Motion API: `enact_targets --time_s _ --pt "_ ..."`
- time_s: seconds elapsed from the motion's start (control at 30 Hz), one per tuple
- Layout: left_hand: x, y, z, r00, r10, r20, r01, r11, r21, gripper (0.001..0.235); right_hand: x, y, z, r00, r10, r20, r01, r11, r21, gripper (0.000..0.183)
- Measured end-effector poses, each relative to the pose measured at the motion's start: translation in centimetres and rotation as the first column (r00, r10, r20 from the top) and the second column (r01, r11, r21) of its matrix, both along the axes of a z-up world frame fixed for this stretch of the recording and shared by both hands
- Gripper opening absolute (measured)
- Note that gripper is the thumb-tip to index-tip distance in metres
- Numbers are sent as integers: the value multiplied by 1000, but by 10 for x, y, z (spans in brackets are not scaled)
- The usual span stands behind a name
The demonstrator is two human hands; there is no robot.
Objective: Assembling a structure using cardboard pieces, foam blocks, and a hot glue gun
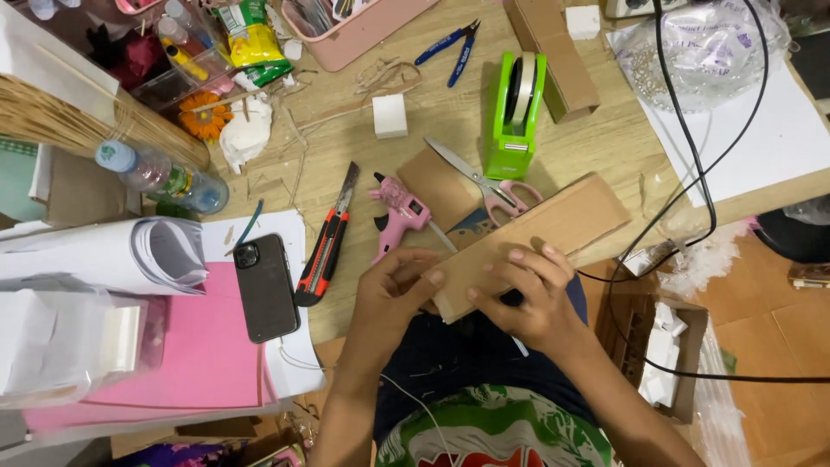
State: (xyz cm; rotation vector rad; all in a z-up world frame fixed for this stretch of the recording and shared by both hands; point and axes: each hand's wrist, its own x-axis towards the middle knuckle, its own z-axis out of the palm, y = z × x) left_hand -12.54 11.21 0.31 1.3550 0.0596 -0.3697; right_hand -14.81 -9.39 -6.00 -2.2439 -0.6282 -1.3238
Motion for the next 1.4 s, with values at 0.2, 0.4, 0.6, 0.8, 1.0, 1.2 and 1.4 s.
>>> enact_targets --time_s 0.2,0.4,0.6,0.8,1.0,1.2,1.4 --pt "15 44 41 934 -70 350 -90 904 419 31 3 -35 53 886 240 -397 -51 900 432 67" --pt "22 48 69 877 -245 413 -30 831 556 31 6 -44 74 548 570 -612 158 648 745 47" --pt "31 -18 98 492 -673 552 -381 404 832 63 23 2 89 629 501 -595 274 573 772 48" --pt "80 -34 64 362 -712 602 -407 461 789 68 48 -22 80 588 439 -679 307 655 690 78" --pt "105 -38 33 254 -809 529 -455 383 804 67 110 -61 43 548 184 -816 426 778 461 42" --pt "121 -57 10 189 -785 590 -478 451 754 68 129 -61 50 467 278 -839 474 722 503 38" --pt "114 -76 -15 185 -716 673 -544 496 677 69 129 -66 69 517 362 -776 431 673 601 32"
